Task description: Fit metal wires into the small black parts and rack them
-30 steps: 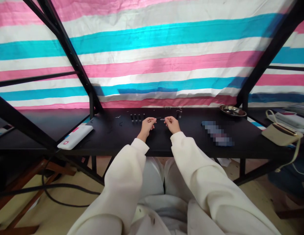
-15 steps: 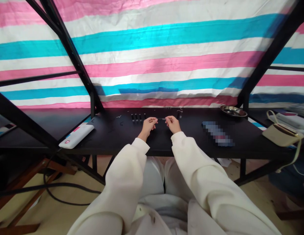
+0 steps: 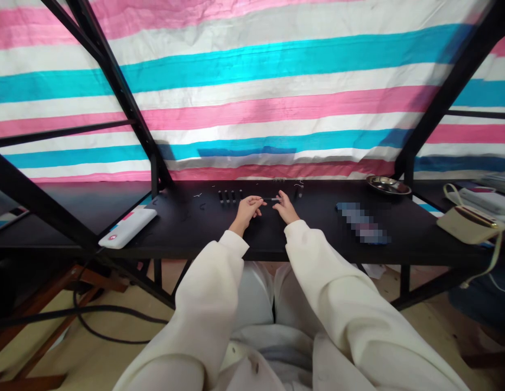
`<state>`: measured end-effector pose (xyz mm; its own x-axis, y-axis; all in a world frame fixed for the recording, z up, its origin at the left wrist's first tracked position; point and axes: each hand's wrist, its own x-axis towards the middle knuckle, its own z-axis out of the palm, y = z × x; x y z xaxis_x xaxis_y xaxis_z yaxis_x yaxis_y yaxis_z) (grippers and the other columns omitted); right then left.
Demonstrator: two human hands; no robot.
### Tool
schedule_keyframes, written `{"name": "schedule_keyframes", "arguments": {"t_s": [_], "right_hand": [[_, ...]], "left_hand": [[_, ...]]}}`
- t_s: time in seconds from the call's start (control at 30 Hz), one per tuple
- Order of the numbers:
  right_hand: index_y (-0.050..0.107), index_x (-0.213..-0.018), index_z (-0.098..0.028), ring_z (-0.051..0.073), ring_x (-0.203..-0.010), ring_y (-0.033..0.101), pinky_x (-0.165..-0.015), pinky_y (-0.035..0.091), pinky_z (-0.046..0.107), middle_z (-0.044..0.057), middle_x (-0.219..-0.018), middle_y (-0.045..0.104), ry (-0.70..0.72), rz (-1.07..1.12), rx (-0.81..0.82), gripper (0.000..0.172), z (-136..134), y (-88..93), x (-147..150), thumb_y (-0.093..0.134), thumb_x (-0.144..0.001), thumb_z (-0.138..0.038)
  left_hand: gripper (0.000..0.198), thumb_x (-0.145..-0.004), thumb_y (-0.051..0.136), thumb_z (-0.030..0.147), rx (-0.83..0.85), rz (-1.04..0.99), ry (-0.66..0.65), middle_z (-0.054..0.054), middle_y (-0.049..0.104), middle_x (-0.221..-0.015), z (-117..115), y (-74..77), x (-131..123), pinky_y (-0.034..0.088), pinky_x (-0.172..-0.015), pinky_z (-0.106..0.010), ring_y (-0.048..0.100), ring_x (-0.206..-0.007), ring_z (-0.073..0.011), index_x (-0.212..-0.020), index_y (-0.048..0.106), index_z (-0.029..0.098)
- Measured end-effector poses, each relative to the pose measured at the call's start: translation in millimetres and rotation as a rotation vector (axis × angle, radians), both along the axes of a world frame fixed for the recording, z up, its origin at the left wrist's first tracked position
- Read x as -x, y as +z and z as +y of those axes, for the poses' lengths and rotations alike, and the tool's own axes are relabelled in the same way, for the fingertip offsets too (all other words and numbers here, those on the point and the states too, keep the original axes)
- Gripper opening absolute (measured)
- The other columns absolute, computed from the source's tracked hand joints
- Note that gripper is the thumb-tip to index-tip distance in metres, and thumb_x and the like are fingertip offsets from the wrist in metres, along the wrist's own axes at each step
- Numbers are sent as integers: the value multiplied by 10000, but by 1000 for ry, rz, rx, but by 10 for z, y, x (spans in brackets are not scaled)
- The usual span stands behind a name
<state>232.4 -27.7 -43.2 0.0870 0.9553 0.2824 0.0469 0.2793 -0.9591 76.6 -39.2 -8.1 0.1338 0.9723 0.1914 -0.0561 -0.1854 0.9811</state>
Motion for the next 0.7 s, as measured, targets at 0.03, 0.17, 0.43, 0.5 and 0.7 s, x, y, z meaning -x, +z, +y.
{"name": "schedule_keyframes", "arguments": {"t_s": [0.03,0.17,0.43,0.5,0.7], "right_hand": [[273,-1362,-231,213,-1286,328,-1022,317,388,83,-1401,343,2,-29,-11,785,0,-15,-4,543,-627,-176],[256,-1386,-200,204,-1307,286,-1061,258,375,87,-1410,333,35,-155,-58,816,-30,-41,-3,543,-623,-167],[244,-1397,-164,204,-1300,295,-1065,252,360,112,-1408,332,124,-222,8,820,-106,5,31,540,-633,-144],[218,-1405,-153,204,-1300,293,-1066,246,353,120,-1422,300,130,-236,19,832,-107,9,30,536,-636,-143],[178,-1416,-207,209,-1307,273,-1060,255,359,75,-1461,206,151,-292,32,863,-76,-24,8,545,-638,-153]], "left_hand": [[324,-677,652,362,-1,0,-4,-116,678,-847,-8,7,-3,262,-337,-171,488,-385,-45,-844,533,112],[326,-687,644,382,14,60,-51,-137,681,-864,-34,21,-21,261,-343,-178,515,-398,-62,-829,550,105],[356,-712,609,441,1,108,-49,-135,685,-829,-18,-1,-20,259,-343,-174,513,-390,-59,-804,556,102],[347,-714,610,430,-3,120,-45,-135,685,-819,-19,-6,-21,258,-342,-177,508,-382,-60,-806,559,100],[308,-714,615,387,-13,127,-38,-125,685,-804,-29,-8,-22,260,-338,-172,502,-373,-56,-811,554,101]]}}
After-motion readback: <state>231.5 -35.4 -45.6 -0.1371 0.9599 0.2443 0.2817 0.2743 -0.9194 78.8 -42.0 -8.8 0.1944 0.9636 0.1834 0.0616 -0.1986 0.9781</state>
